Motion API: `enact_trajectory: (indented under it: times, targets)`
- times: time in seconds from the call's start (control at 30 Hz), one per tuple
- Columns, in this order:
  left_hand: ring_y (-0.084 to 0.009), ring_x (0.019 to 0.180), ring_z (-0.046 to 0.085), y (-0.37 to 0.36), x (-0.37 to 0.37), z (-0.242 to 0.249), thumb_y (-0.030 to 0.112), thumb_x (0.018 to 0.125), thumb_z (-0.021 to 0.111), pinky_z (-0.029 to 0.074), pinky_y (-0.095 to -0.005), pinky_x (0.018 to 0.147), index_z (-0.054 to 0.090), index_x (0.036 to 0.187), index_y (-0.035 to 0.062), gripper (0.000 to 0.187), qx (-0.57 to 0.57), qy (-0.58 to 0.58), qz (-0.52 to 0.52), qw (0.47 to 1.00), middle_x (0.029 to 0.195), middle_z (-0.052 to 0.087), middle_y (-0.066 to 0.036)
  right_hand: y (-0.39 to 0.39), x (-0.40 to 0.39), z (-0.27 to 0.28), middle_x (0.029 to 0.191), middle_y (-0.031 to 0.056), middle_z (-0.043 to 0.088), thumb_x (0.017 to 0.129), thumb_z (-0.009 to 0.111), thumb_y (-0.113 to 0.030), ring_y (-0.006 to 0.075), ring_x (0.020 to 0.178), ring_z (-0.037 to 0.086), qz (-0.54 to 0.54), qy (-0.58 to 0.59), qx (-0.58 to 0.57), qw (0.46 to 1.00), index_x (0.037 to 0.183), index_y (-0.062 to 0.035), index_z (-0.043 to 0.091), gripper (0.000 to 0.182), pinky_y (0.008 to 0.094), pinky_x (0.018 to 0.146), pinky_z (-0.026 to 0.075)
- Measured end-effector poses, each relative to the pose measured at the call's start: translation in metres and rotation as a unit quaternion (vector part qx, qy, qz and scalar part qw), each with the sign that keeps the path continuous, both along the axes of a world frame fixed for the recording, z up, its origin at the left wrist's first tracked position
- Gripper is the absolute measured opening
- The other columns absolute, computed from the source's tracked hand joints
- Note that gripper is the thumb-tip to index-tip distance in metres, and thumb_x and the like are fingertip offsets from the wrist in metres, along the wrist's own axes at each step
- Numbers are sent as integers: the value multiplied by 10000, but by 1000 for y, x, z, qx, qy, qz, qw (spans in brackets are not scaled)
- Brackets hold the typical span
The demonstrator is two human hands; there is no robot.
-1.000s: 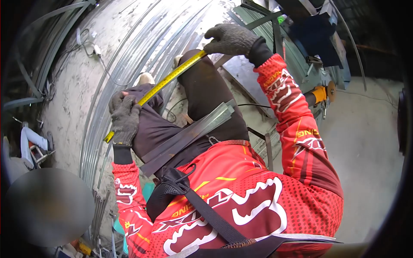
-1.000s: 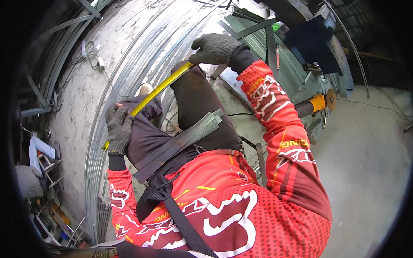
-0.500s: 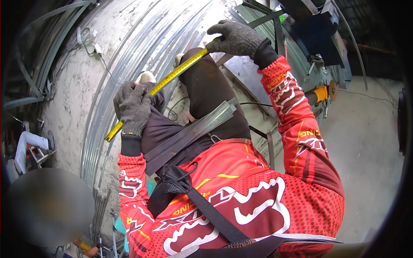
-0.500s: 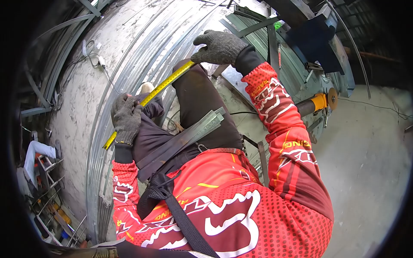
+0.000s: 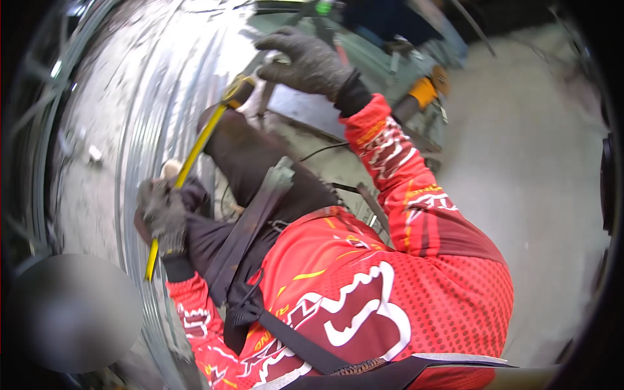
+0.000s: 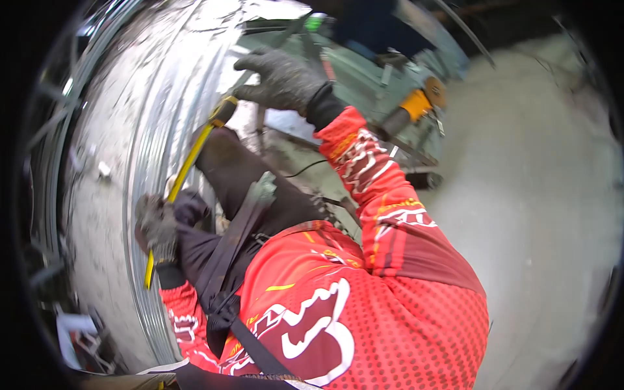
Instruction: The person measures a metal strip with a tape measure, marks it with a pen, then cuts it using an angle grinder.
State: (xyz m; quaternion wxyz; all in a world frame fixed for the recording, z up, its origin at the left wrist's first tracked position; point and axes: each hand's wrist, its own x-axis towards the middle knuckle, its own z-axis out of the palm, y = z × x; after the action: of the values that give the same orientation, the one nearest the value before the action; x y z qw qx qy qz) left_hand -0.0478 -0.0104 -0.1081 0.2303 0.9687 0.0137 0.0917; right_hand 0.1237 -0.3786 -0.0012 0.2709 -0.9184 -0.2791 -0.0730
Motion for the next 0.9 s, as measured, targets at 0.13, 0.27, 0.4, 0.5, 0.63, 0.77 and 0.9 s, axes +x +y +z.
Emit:
enact_trajectory:
  times: [0.13,0.27,0.4,0.5,0.63,0.77,0.9]
  targets:
    - [-407,1239,571,17,1,-35,126,906,704,453,-481,1083,716,1050,17,181,21,-32,-11,999,1229,661,-230,-10,-38,-16,1270,140,628,803,859,-159,307,1185,636,-71,59,47,995,1394,-142,592,648,399,1006,534]
    - [-357,1129,640,-7,3,13,141,897,708,501,-434,1012,724,1032,33,173,-19,43,22,999,1102,704,-172,24,-55,-46,1298,203,558,774,819,-196,385,1152,607,11,57,9,998,1370,-149,603,636,426,999,525]
    - [-400,1108,623,-3,6,10,132,859,739,495,-478,982,737,1046,39,208,-36,34,34,998,1093,694,-209,42,-47,-97,1168,174,595,805,827,-225,345,1088,625,-58,96,98,989,1257,-28,590,547,395,965,533]
    - [-407,1125,598,2,4,-7,150,881,730,469,-485,1014,712,997,40,161,-37,-28,29,999,1095,672,-204,49,-57,-104,1167,169,588,821,846,-243,284,1086,630,-77,117,184,973,1297,-5,520,624,379,961,532]
    - [-398,1123,596,5,3,-4,149,872,728,464,-491,1012,703,989,52,154,-33,-26,5,999,1071,675,-202,56,-51,-107,1163,171,578,800,857,-242,305,1127,610,-74,119,187,972,1288,-15,546,622,391,968,530]
    - [-401,1122,594,8,1,-15,156,860,735,464,-490,1007,699,980,51,164,-54,-41,6,998,1065,674,-199,61,-46,-75,1208,194,561,763,865,-290,333,1164,586,-71,15,95,993,1224,-40,640,571,412,976,533]
    - [-399,1108,586,13,1,-18,181,852,737,445,-504,1010,697,1051,65,233,-41,-44,-12,998,1106,657,-178,57,-18,-64,1314,204,543,799,837,-376,369,1261,552,-27,53,16,998,1287,-59,670,606,401,1037,520]
